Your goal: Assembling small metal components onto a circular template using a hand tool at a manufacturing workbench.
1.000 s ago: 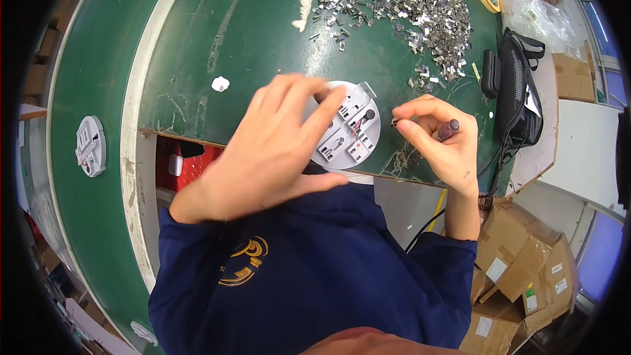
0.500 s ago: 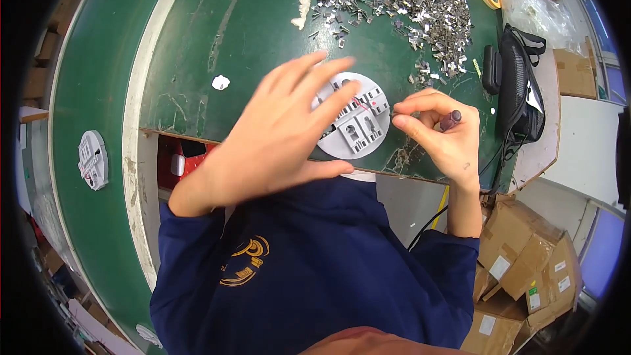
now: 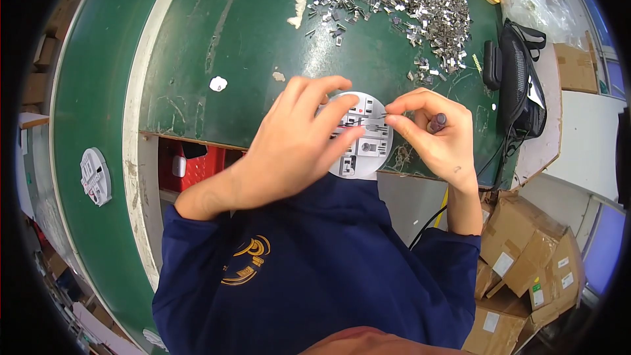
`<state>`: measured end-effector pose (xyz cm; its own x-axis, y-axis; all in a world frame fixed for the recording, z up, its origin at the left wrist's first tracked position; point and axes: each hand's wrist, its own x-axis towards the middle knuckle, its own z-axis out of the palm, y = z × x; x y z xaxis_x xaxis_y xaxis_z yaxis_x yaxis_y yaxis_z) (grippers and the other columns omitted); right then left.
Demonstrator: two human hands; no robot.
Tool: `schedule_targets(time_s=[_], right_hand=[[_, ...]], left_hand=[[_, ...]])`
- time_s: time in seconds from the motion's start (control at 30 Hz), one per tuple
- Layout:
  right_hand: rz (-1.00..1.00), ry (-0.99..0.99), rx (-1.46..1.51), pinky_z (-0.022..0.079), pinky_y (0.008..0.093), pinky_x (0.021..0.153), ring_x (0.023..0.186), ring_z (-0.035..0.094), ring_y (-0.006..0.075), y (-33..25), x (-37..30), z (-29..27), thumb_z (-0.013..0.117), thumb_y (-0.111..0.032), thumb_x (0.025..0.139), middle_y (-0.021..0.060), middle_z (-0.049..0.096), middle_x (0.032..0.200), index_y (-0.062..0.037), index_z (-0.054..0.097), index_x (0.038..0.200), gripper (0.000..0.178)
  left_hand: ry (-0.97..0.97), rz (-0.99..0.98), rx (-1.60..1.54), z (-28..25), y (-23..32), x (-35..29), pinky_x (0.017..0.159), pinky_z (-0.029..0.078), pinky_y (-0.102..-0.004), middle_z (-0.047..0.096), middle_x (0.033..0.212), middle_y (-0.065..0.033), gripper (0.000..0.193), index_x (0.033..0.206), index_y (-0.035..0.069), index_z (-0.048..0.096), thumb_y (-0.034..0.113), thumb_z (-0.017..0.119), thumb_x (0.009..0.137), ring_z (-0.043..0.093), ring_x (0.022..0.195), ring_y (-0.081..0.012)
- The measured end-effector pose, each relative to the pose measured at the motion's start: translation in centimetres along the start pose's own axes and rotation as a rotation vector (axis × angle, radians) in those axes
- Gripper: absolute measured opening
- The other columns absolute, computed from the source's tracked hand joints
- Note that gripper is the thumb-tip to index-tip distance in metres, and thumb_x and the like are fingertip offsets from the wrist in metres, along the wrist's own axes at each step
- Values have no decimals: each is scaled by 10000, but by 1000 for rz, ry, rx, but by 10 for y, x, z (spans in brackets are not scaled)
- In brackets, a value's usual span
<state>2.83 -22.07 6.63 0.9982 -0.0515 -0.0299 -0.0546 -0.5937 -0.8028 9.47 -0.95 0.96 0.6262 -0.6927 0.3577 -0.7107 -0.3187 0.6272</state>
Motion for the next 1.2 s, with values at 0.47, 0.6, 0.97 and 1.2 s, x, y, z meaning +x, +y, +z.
schedule_targets(time_s=[0.47, 0.6, 0.97, 1.2], right_hand=[[-37, -124, -59, 456, 266, 583, 670, 596, 138, 0, 12, 2, 688, -13, 822, 58, 649, 852, -10, 668, 895, 76], [-41, -109, -61, 455, 265, 580, 669, 594, 137, 0, 15, 2, 688, -14, 821, 58, 649, 849, -9, 667, 900, 82], [-58, -178, -55, 460, 268, 571, 681, 603, 145, -1, 19, 2, 679, -11, 823, 62, 652, 852, -1, 657, 900, 81], [-74, -181, -42, 476, 271, 576, 698, 619, 154, 0, 24, 6, 671, -8, 825, 67, 657, 864, 1, 653, 900, 78]], left_hand=[[-113, -38, -501, 1, -21, 16, 749, 432, -281, 564, 1015, -27, 156, 956, 60, 711, 50, 729, 801, 495, 898, -173], [-135, -47, -493, 2, -27, 18, 743, 432, -279, 565, 1018, -24, 152, 949, 58, 712, 48, 731, 799, 492, 896, -173], [-102, 6, -483, 4, -30, 18, 757, 432, -286, 582, 1035, -23, 137, 939, 58, 702, 45, 727, 805, 489, 918, -184], [-115, 22, -503, 4, -36, 20, 770, 428, -288, 587, 1049, -26, 141, 956, 60, 697, 52, 720, 817, 481, 932, -188]])
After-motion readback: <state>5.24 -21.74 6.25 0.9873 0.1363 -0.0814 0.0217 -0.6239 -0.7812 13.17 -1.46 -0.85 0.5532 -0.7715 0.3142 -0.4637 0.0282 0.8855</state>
